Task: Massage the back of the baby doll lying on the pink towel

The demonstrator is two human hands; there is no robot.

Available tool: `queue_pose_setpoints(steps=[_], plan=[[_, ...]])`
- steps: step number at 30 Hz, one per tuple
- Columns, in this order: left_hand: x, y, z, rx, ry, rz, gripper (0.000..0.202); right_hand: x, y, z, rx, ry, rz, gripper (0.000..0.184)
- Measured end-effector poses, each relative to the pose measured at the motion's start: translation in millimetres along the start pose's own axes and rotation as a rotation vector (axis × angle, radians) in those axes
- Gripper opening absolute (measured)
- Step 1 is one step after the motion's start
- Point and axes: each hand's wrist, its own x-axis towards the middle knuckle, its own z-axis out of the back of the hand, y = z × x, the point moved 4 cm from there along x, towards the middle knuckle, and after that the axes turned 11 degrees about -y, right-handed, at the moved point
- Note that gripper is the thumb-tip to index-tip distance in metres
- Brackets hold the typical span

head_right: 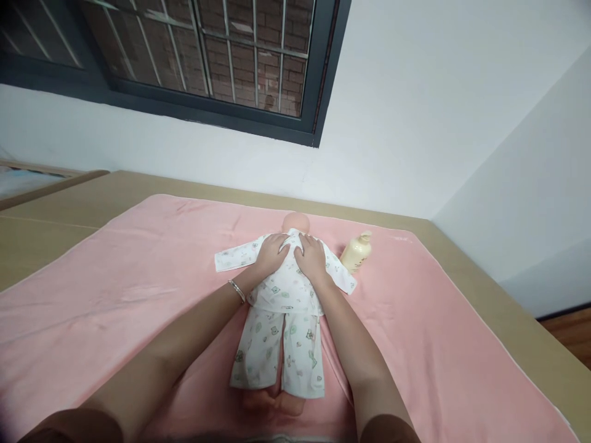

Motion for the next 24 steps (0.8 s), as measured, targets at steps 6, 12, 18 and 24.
queue_pose_setpoints(steps=[6,12,18,24], plan=[[-6.2,-8.5,9.0,0.091,-0.101,0.075,0.017,-10.7,7.3,9.6,-0.066,-0.094,-0.127,0.037],[-3.6,-2.2,1.9,0.084,-0.036,0.075,0.027,-2.1,2.5,3.9,-0.020,0.000,-0.087,0.046],[-0.5,-1.8,-0.3,0.133,0.038,-0.020,0.030,1.0,-3.0,-2.8,0.033,0.018,-0.006,0.050],[-5.5,-12.3,7.3,0.188,-0.037,-0.023,0.024,-9.9,6.6,9.6,-0.058,-0.105,-0.119,0.038]])
